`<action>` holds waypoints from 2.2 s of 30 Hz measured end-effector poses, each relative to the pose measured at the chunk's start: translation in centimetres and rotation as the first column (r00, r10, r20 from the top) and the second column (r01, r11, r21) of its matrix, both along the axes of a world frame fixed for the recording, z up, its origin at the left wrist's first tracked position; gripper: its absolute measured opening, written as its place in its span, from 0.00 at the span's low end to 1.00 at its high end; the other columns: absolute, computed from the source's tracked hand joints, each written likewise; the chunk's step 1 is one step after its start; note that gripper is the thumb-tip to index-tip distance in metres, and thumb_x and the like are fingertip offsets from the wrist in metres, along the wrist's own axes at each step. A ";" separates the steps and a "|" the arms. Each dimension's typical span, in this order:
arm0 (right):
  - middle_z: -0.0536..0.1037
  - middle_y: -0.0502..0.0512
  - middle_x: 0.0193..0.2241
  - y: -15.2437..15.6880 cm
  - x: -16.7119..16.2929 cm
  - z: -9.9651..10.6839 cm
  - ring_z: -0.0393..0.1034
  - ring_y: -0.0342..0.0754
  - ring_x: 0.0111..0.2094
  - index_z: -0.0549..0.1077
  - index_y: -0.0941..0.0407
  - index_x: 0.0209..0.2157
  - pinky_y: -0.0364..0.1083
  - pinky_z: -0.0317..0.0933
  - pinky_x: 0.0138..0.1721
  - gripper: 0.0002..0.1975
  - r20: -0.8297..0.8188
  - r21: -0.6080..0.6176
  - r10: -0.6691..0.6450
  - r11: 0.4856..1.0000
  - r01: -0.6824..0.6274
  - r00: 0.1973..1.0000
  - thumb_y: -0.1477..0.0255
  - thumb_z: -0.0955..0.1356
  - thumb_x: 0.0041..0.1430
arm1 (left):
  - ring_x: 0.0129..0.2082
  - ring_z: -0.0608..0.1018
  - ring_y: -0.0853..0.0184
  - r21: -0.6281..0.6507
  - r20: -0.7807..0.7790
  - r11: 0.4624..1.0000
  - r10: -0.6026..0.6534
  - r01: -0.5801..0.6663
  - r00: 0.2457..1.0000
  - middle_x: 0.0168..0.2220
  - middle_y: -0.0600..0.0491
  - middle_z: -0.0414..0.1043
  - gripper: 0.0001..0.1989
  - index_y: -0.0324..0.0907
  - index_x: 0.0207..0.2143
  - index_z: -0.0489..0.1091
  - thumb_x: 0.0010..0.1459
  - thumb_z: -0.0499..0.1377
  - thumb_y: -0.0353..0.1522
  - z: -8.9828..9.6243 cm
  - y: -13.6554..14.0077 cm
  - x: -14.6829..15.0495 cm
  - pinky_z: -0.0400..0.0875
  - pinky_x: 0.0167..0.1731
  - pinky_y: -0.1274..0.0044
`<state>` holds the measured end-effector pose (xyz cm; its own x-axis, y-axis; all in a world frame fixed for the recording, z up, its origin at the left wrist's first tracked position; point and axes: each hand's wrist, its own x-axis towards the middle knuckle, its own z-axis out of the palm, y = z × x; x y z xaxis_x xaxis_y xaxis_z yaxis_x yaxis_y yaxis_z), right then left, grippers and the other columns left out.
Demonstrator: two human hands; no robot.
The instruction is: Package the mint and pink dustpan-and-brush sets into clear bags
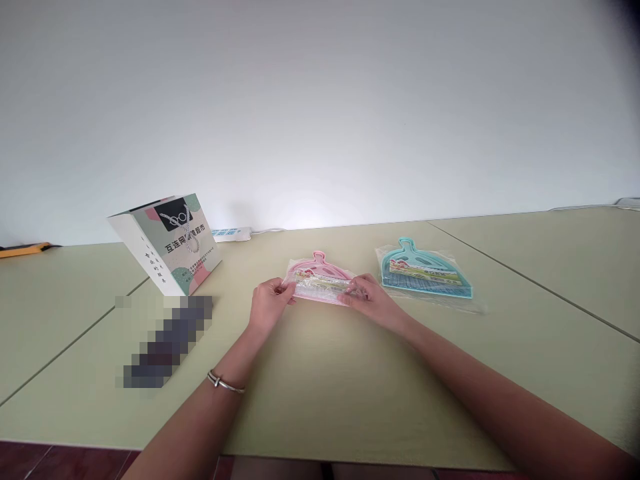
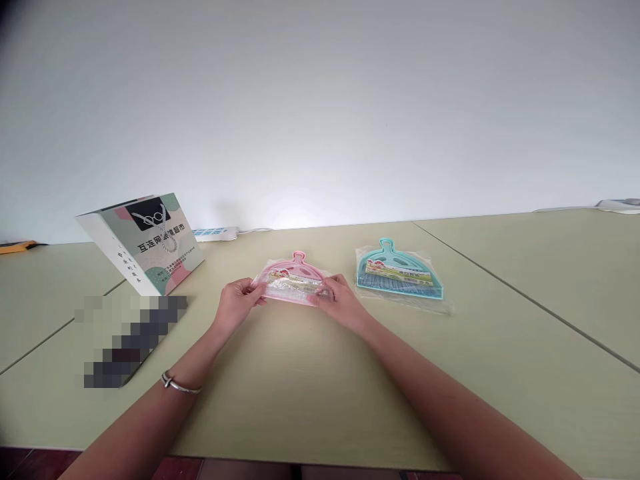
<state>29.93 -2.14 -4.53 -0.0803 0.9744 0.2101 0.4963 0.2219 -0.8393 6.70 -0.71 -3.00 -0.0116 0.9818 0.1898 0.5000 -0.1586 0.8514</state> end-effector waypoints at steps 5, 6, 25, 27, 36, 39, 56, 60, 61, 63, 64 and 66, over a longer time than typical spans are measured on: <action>0.64 0.52 0.36 0.9 0.3 -0.9 0.62 0.46 0.35 0.66 0.55 0.22 0.50 0.58 0.44 0.13 -0.152 0.060 -0.191 0.978 0.202 0.970 0.59 0.68 0.46 | 0.16 0.74 0.70 -0.215 0.121 0.966 -0.122 0.146 0.985 0.21 0.59 0.73 0.23 0.44 0.48 0.55 0.51 0.59 0.38 0.7 -0.9 0.4 0.65 0.23 0.79; 0.64 0.52 0.37 1.0 0.5 -0.9 0.62 0.46 0.35 0.66 0.54 0.24 0.50 0.59 0.44 0.13 -0.175 0.042 -0.228 0.970 0.238 0.958 0.60 0.69 0.45 | 0.16 0.74 0.70 -0.276 0.171 0.943 -0.142 0.185 0.975 0.20 0.59 0.73 0.31 0.43 0.53 0.49 0.51 0.60 0.37 0.9 -1.0 0.5 0.64 0.23 0.79; 0.75 0.55 0.37 0.8 -0.1 -0.4 0.72 0.49 0.37 0.63 0.52 0.40 0.44 0.66 0.32 0.22 -0.573 -0.420 -0.347 0.902 0.098 0.743 0.67 0.72 0.44 | 0.16 0.64 0.76 -0.193 0.173 0.919 -0.313 0.343 0.934 0.29 0.56 0.68 0.23 0.42 0.46 0.65 0.50 0.59 0.44 1.3 -1.5 1.0 0.58 0.13 0.82; 0.76 0.54 0.35 1.0 0.1 -0.6 0.72 0.48 0.35 0.66 0.53 0.38 0.44 0.65 0.32 0.18 -0.551 -0.397 -0.311 0.914 0.085 0.774 0.66 0.72 0.44 | 0.18 0.63 0.75 -0.145 0.174 0.919 -0.340 0.366 0.924 0.31 0.55 0.68 0.24 0.43 0.47 0.66 0.51 0.58 0.44 1.2 -1.5 1.1 0.60 0.14 0.81; 0.73 0.47 0.23 0.7 0.5 -0.1 0.66 0.44 0.23 0.67 0.52 0.37 0.42 0.57 0.24 0.13 -0.174 -0.262 -0.232 0.948 0.182 0.957 0.60 0.67 0.51 | 0.17 0.65 0.71 -0.187 0.048 0.942 -0.276 0.280 0.960 0.24 0.56 0.65 0.25 0.42 0.43 0.68 0.51 0.54 0.50 0.5 -1.1 0.6 0.59 0.13 0.79; 0.70 0.46 0.19 0.7 0.8 0.2 0.63 0.44 0.21 0.67 0.52 0.35 0.43 0.54 0.23 0.13 -0.057 -0.203 -0.238 0.954 0.222 0.970 0.59 0.65 0.52 | 0.17 0.66 0.70 -0.225 -0.024 0.936 -0.284 0.271 0.959 0.24 0.55 0.66 0.25 0.43 0.41 0.69 0.51 0.53 0.51 0.1 -1.0 0.5 0.60 0.14 0.79; 0.67 0.47 0.19 1.0 1.5 0.0 0.66 0.48 0.25 0.68 0.52 0.38 0.44 0.55 0.27 0.19 0.186 -0.114 -0.162 0.976 0.185 0.969 0.53 0.60 0.54 | 0.14 0.65 0.71 -0.245 -0.084 0.937 -0.275 0.248 0.958 0.20 0.58 0.66 0.22 0.42 0.42 0.67 0.52 0.52 0.48 -0.1 -0.8 0.5 0.60 0.15 0.78; 0.75 0.50 0.28 1.3 1.6 -0.3 0.70 0.48 0.30 0.69 0.53 0.36 0.45 0.59 0.31 0.17 -0.106 -0.194 -0.129 0.975 0.107 0.986 0.55 0.63 0.53 | 0.15 0.66 0.72 -0.231 -0.033 0.940 -0.266 0.252 0.963 0.19 0.58 0.66 0.23 0.42 0.37 0.68 0.51 0.53 0.51 0.2 -0.9 0.6 0.61 0.18 0.79; 0.76 0.50 0.30 1.3 1.6 -0.2 0.70 0.48 0.32 0.69 0.52 0.36 0.44 0.60 0.32 0.16 -0.199 -0.202 -0.120 0.976 0.080 0.973 0.56 0.64 0.52 | 0.15 0.66 0.72 -0.220 -0.021 0.944 -0.258 0.247 0.966 0.18 0.59 0.65 0.23 0.41 0.35 0.68 0.51 0.53 0.51 0.3 -1.0 0.6 0.61 0.20 0.79; 0.76 0.49 0.32 1.2 1.3 -0.1 0.71 0.48 0.33 0.68 0.52 0.37 0.44 0.61 0.34 0.15 -0.361 -0.201 -0.096 0.979 0.023 0.928 0.56 0.65 0.51 | 0.15 0.66 0.72 -0.198 0.021 0.954 -0.226 0.226 0.974 0.16 0.59 0.64 0.24 0.41 0.31 0.68 0.51 0.51 0.53 0.6 -1.0 0.7 0.62 0.21 0.78; 0.77 0.49 0.33 1.0 1.2 0.0 0.71 0.48 0.34 0.68 0.51 0.38 0.44 0.62 0.34 0.16 -0.425 -0.202 -0.075 0.979 -0.014 0.902 0.57 0.66 0.51 | 0.16 0.67 0.71 -0.194 0.059 0.957 -0.209 0.216 0.976 0.16 0.58 0.65 0.25 0.40 0.30 0.68 0.51 0.50 0.54 0.6 -1.0 0.8 0.62 0.21 0.78; 0.77 0.49 0.34 0.7 0.8 0.2 0.72 0.48 0.35 0.67 0.50 0.40 0.44 0.63 0.35 0.17 -0.521 -0.208 -0.015 0.972 -0.109 0.854 0.57 0.67 0.51 | 0.18 0.69 0.69 -0.210 0.137 0.955 -0.183 0.209 0.973 0.19 0.55 0.69 0.27 0.40 0.29 0.68 0.50 0.50 0.55 0.8 -1.0 0.8 0.61 0.19 0.78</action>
<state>30.69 -1.48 -4.30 -0.0681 0.9976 0.0135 -0.0280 0.0117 -0.9995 7.55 -1.71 -2.23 0.1767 0.9840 -0.0246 0.3746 -0.0442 0.9261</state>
